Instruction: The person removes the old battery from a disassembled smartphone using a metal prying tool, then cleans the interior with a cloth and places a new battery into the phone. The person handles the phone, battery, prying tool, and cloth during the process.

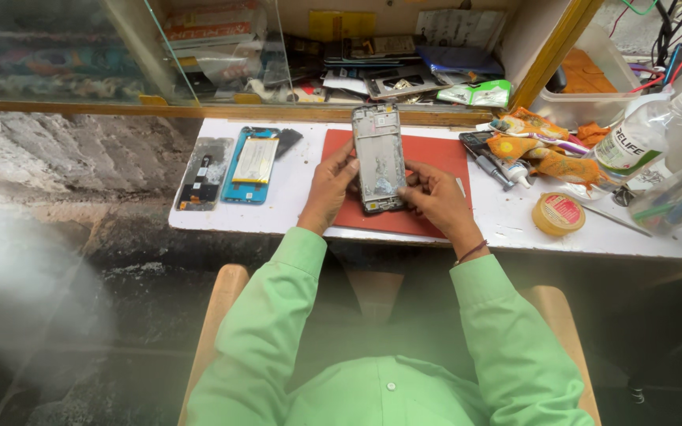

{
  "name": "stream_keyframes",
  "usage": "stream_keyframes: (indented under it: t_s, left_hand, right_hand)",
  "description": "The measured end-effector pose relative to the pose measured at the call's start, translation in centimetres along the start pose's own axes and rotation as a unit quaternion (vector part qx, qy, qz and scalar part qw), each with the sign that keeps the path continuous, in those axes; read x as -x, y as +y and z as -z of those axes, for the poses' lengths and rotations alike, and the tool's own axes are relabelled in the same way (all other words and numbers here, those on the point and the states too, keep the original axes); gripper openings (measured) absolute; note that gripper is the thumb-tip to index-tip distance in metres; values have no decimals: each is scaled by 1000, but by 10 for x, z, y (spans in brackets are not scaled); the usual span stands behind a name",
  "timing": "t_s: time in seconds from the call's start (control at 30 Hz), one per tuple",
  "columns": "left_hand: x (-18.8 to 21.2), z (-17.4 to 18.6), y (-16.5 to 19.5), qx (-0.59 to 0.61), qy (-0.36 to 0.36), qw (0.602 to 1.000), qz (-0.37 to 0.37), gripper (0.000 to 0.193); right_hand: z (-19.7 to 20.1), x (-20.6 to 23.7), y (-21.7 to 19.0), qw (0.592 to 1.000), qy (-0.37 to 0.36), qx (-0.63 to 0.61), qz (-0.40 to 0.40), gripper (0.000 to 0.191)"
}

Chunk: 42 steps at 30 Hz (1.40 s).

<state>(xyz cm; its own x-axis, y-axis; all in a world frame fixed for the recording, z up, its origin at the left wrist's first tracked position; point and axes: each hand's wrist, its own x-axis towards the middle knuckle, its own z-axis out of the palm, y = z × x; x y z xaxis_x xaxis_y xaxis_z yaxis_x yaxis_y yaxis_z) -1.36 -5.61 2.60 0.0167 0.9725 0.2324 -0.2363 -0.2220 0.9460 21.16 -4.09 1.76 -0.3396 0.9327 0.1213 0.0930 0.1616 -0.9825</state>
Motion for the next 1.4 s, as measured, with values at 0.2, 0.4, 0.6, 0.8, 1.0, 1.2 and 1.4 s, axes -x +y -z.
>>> stream_keyframes:
  t_s: [0.2, 0.4, 0.6, 0.8, 1.0, 1.2, 1.4]
  left_hand:
    - [2, -2, -3, 33, -58, 998, -13, 54]
    - [-1, -3, -5, 53, -67, 996, 25, 55]
    - [1, -5, -8, 37, -74, 997, 3, 55]
    - [1, -6, -8, 20, -68, 997, -1, 50]
    - [1, -5, -1, 37, -60, 998, 2, 37]
    - [0, 1, 7, 142, 83, 986, 39, 34]
    - [1, 1, -1, 114, 120, 983, -73, 29]
  right_hand:
    - [2, 0, 4, 1000, 6, -12, 8, 47]
    - [3, 3, -7, 999, 22, -45, -12, 53]
    - [-9, -1, -14, 996, 61, 63, 21, 64]
    - [-17, -8, -2, 986, 98, 134, 32, 40]
    - [-8, -3, 3, 997, 48, 1, 65, 37]
    - [4, -12, -8, 994, -50, 98, -10, 39]
    - [34, -8, -12, 950, 179, 234, 103, 24]
